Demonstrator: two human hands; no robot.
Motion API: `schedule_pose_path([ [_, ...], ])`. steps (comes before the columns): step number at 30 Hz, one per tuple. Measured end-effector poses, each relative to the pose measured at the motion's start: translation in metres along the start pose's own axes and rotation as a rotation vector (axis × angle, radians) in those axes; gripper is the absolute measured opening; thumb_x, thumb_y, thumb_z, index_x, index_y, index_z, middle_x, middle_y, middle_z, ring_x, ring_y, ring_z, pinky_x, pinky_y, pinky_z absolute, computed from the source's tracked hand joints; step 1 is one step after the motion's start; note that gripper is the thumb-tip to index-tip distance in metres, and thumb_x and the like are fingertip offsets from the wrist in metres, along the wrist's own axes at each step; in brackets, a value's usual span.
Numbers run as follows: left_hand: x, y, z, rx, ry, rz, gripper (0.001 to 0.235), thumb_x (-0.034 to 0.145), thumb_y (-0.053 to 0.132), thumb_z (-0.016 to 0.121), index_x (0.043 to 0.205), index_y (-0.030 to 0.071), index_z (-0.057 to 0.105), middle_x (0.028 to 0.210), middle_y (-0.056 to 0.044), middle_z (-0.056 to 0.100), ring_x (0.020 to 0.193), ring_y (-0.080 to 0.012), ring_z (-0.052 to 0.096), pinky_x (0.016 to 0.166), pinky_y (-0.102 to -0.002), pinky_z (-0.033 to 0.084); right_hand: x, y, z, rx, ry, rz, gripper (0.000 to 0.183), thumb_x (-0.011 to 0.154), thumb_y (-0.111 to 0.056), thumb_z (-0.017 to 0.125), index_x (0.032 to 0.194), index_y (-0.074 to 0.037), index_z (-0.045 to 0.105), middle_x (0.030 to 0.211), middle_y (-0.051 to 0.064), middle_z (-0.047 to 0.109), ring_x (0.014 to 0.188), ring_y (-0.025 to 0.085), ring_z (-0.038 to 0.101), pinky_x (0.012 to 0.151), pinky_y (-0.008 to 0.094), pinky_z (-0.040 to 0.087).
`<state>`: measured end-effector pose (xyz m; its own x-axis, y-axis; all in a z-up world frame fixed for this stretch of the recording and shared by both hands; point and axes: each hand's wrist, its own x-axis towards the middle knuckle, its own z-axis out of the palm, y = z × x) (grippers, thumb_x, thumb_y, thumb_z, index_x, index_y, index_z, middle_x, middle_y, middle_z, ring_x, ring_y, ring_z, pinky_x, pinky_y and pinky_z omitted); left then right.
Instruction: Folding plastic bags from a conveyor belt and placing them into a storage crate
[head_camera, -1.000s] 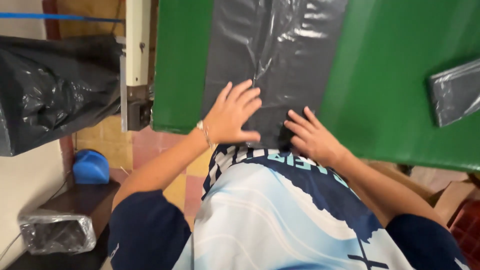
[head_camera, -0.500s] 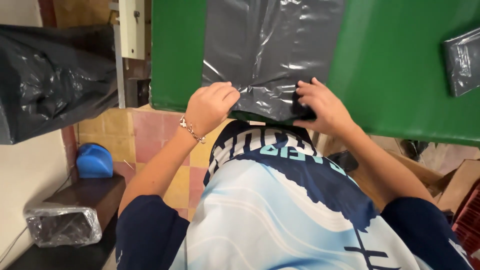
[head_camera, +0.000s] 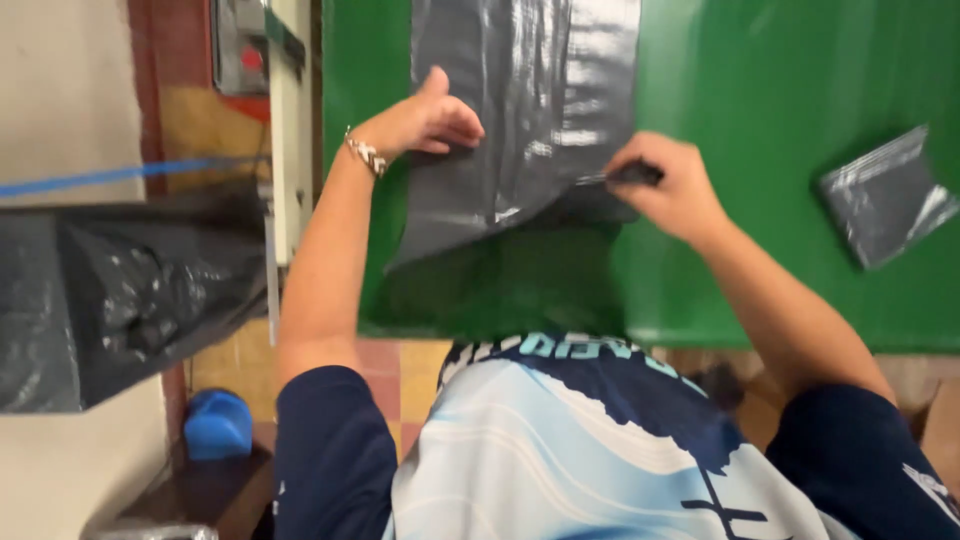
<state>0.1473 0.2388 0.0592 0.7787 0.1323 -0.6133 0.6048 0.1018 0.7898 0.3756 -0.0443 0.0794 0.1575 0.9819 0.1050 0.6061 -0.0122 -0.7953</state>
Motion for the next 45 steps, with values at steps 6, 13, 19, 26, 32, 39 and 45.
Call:
schedule_pose_path([
  [6, 0.069, -0.015, -0.095, -0.523, 0.135, -0.004, 0.072, 0.065, 0.089, 0.01, 0.051, 0.02, 0.022, 0.042, 0.002, 0.026, 0.036, -0.013, 0.016, 0.043, -0.028, 0.011, 0.153, 0.088, -0.053, 0.034, 0.183, 0.3, 0.012, 0.092, -0.014, 0.073, 0.095, -0.013, 0.061, 0.072, -0.003, 0.051, 0.066, 0.008, 0.045, 0.06, 0.026, 0.036],
  [13, 0.087, -0.003, -0.077, 0.071, 0.569, -0.166, 0.059, 0.092, 0.062, 0.041, 0.113, 0.015, 0.071, 0.07, 0.005, 0.05, 0.068, -0.0118, 0.053, 0.068, -0.033, 0.056, 0.229, 0.217, -0.051, -0.298, 0.167, 0.171, 0.018, 0.088, -0.023, 0.074, 0.096, -0.009, 0.069, 0.09, 0.007, 0.062, 0.083, 0.027, 0.058, 0.068, 0.04, 0.041],
  [19, 0.104, -0.02, -0.039, 0.654, 0.929, -0.027, 0.032, 0.096, 0.035, 0.056, 0.078, 0.011, 0.045, 0.056, -0.004, 0.046, 0.048, -0.024, 0.041, 0.043, -0.04, 0.032, 0.243, 0.235, -0.044, -0.668, 0.201, -0.016, 0.034, 0.076, -0.022, 0.082, 0.097, 0.001, 0.068, 0.108, 0.016, 0.057, 0.09, 0.039, 0.048, 0.078, 0.046, 0.046],
  [26, 0.127, 0.014, 0.019, 1.3, 1.007, 0.785, 0.028, 0.084, 0.028, 0.066, 0.104, 0.009, 0.064, 0.109, -0.01, 0.063, 0.106, -0.0291, 0.058, 0.08, -0.039, 0.046, 0.273, 0.229, -0.048, -0.546, -0.011, 0.497, 0.055, 0.073, -0.038, 0.081, 0.116, -0.012, 0.058, 0.106, 0.015, 0.065, 0.1, 0.041, 0.059, 0.079, 0.05, 0.047],
  [32, 0.155, -0.007, 0.028, 0.954, 0.722, 0.899, 0.031, 0.092, 0.03, 0.064, 0.112, 0.006, 0.066, 0.119, -0.009, 0.065, 0.12, -0.0314, 0.058, 0.096, -0.045, 0.051, 0.262, 0.234, -0.038, -0.551, 0.057, 0.291, 0.034, 0.074, -0.03, 0.068, 0.103, -0.011, 0.062, 0.093, 0.016, 0.062, 0.086, 0.04, 0.057, 0.072, 0.048, 0.046],
  [39, 0.136, -0.01, -0.025, -0.752, 0.458, 0.194, 0.106, 0.072, 0.082, 0.005, 0.135, 0.012, 0.051, 0.143, -0.012, 0.06, 0.13, -0.0246, 0.061, 0.102, -0.05, 0.042, 0.148, 0.091, -0.029, -0.346, 0.399, -0.245, 0.014, 0.085, 0.003, 0.061, 0.093, -0.009, 0.061, 0.086, 0.007, 0.06, 0.08, 0.03, 0.052, 0.077, 0.04, 0.038],
  [45, 0.192, -0.226, -0.121, -0.902, 0.38, 0.428, 0.064, 0.105, 0.057, 0.051, 0.143, 0.006, 0.047, 0.147, -0.017, 0.051, 0.134, -0.0286, 0.052, 0.113, -0.047, 0.042, 0.062, 0.106, 0.026, -0.558, 0.477, -0.318, 0.023, 0.073, -0.001, 0.072, 0.084, -0.021, 0.07, 0.093, -0.006, 0.07, 0.103, 0.019, 0.066, 0.088, 0.035, 0.05],
])
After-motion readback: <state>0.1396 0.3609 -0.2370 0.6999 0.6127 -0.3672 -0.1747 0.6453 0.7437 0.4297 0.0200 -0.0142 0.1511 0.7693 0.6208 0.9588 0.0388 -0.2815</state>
